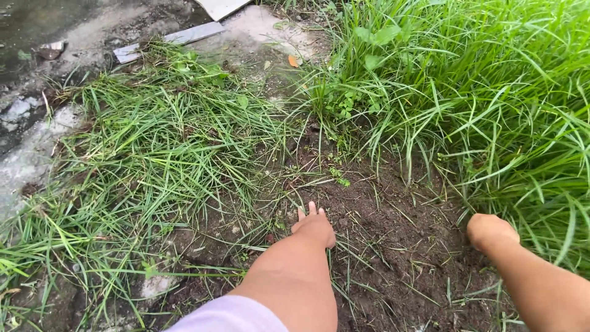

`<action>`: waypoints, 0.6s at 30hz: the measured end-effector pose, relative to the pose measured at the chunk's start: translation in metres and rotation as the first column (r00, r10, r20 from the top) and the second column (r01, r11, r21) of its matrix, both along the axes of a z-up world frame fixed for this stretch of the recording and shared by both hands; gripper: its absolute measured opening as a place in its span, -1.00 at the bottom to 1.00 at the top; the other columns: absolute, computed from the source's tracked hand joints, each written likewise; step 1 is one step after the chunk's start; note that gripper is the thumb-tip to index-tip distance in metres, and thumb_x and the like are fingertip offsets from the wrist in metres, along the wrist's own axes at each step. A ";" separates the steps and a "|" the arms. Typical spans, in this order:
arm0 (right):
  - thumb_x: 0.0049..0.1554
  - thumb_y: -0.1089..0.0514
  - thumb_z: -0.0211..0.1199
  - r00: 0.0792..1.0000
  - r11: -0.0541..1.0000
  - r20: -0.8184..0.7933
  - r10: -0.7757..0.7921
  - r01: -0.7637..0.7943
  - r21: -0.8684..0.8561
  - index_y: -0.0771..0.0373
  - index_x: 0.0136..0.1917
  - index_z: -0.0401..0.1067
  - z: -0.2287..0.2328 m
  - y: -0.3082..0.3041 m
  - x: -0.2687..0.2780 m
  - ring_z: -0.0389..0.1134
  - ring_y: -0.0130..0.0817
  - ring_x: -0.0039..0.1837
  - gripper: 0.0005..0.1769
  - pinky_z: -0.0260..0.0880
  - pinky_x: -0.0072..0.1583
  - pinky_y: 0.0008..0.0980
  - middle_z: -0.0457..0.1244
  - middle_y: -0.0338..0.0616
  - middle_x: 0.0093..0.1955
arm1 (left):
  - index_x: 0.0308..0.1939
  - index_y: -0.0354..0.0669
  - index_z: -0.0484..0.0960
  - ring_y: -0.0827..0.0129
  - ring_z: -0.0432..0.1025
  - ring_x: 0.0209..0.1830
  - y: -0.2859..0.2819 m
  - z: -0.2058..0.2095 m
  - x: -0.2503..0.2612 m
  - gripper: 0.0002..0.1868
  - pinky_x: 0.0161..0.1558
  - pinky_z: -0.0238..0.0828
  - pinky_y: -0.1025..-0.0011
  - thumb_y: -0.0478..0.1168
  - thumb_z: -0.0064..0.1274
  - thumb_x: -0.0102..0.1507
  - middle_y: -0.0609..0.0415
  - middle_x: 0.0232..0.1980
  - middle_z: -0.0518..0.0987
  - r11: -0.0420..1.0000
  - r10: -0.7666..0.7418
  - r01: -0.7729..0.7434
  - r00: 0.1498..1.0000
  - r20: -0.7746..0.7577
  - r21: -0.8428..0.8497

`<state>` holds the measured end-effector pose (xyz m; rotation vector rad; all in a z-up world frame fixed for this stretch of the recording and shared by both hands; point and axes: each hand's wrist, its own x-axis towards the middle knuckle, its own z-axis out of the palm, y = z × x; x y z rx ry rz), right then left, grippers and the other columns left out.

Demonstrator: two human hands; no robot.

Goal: Pulling out weeds by hand from overgrown grass and soil in an outdoor garden area.

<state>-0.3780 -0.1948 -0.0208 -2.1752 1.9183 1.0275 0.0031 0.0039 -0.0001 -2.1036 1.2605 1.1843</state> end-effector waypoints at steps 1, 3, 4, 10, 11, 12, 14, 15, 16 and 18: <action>0.19 0.15 0.12 0.991 0.992 0.094 -0.100 0.106 -0.064 0.23 0.24 0.59 -0.009 -0.001 -0.002 0.44 0.00 0.35 -0.59 0.45 0.35 -0.11 0.38 0.09 0.32 | 0.68 0.12 -0.42 -0.16 -0.56 0.70 0.002 0.002 0.001 0.14 0.53 -0.02 -0.14 0.04 0.10 0.28 0.01 0.72 -0.58 1.000 0.007 -0.007 1.000 -0.005 -0.018; 0.16 0.19 0.15 0.965 0.971 0.189 -0.179 0.204 -0.121 0.28 0.22 0.59 -0.029 -0.013 -0.010 0.42 0.07 0.32 -0.60 0.43 0.32 -0.06 0.37 0.15 0.30 | 0.67 0.15 -0.42 -0.13 -0.55 0.71 0.004 0.005 0.002 0.16 0.53 0.00 -0.10 0.02 0.13 0.26 0.05 0.72 -0.57 0.999 0.025 -0.025 1.000 -0.014 -0.039; 0.18 0.17 0.13 0.937 0.954 0.250 -0.243 0.278 -0.116 0.34 0.18 0.59 -0.041 -0.021 -0.019 0.43 0.08 0.25 -0.61 0.44 0.29 -0.06 0.38 0.18 0.25 | 0.67 0.17 -0.44 -0.11 -0.55 0.71 0.003 0.006 0.002 0.16 0.53 0.03 -0.10 0.00 0.13 0.26 0.07 0.72 -0.58 0.999 0.030 -0.031 0.999 -0.020 -0.026; 0.35 -0.03 -0.12 0.822 0.892 0.516 -0.241 0.397 -0.216 0.36 0.09 0.60 -0.062 0.042 0.017 0.48 0.10 0.10 -0.46 0.44 0.25 0.03 0.44 0.19 0.10 | 0.67 0.14 -0.45 -0.12 -0.58 0.71 0.004 0.022 -0.001 0.18 0.54 -0.02 -0.10 0.10 0.13 0.26 0.03 0.72 -0.60 1.000 0.009 -0.009 1.000 -0.024 0.004; 0.39 -0.11 -0.20 0.787 0.865 0.601 -0.140 0.393 -0.312 0.29 0.10 0.58 -0.060 0.060 0.038 0.46 0.13 0.13 -0.40 0.41 0.28 0.08 0.43 0.16 0.11 | 0.67 0.14 -0.44 -0.12 -0.58 0.71 0.005 0.024 0.000 0.19 0.55 -0.03 -0.09 0.12 0.15 0.25 0.03 0.72 -0.60 1.000 0.019 -0.019 1.000 -0.025 0.000; 0.39 -0.11 -0.20 0.786 0.862 0.602 -0.140 0.397 -0.317 0.29 0.10 0.58 -0.046 0.068 0.073 0.46 0.13 0.13 -0.40 0.41 0.28 0.08 0.43 0.16 0.11 | 0.67 0.14 -0.44 -0.12 -0.58 0.71 0.004 0.021 0.000 0.19 0.55 -0.03 -0.09 0.12 0.15 0.25 0.03 0.72 -0.60 1.000 0.015 -0.015 1.000 -0.025 -0.005; 0.34 -0.14 -0.10 0.754 0.940 0.621 -0.212 0.331 -0.082 0.28 0.17 0.56 -0.020 0.088 0.141 0.44 0.10 0.18 -0.44 0.38 0.27 0.07 0.39 0.21 0.18 | 0.66 0.16 -0.45 -0.11 -0.58 0.71 0.005 0.013 -0.001 0.20 0.56 -0.04 -0.10 0.14 0.14 0.25 0.08 0.71 -0.60 1.000 0.022 -0.023 0.999 -0.030 -0.011; 0.34 -0.14 -0.10 0.756 0.939 0.619 -0.213 0.335 -0.085 0.28 0.17 0.56 0.009 0.088 0.179 0.44 0.10 0.18 -0.44 0.38 0.27 0.07 0.39 0.21 0.18 | 0.66 0.16 -0.45 -0.11 -0.58 0.71 0.005 0.007 -0.002 0.20 0.56 -0.04 -0.10 0.14 0.14 0.25 0.08 0.71 -0.60 1.000 0.019 -0.019 0.999 -0.033 -0.013; 0.30 -0.21 -0.05 0.731 0.980 0.675 -0.103 0.189 -0.055 0.29 0.12 0.58 0.041 0.090 0.220 0.45 0.07 0.16 -0.40 0.39 0.25 0.01 0.41 0.20 0.12 | 0.66 0.15 -0.46 -0.14 -0.58 0.70 0.003 0.001 0.000 0.19 0.56 -0.09 -0.11 0.12 0.13 0.27 0.04 0.71 -0.62 1.000 0.011 -0.012 1.000 -0.025 -0.015; 0.26 -0.29 -0.01 0.683 0.998 0.730 0.002 0.040 -0.040 0.30 0.07 0.59 0.124 0.099 0.287 0.45 0.03 0.13 -0.36 0.40 0.24 -0.06 0.42 0.18 0.06 | 0.67 0.13 -0.48 -0.18 -0.59 0.69 0.003 -0.001 0.003 0.17 0.56 -0.14 -0.11 0.09 0.12 0.28 0.01 0.70 -0.64 1.000 0.001 -0.001 1.000 -0.014 -0.020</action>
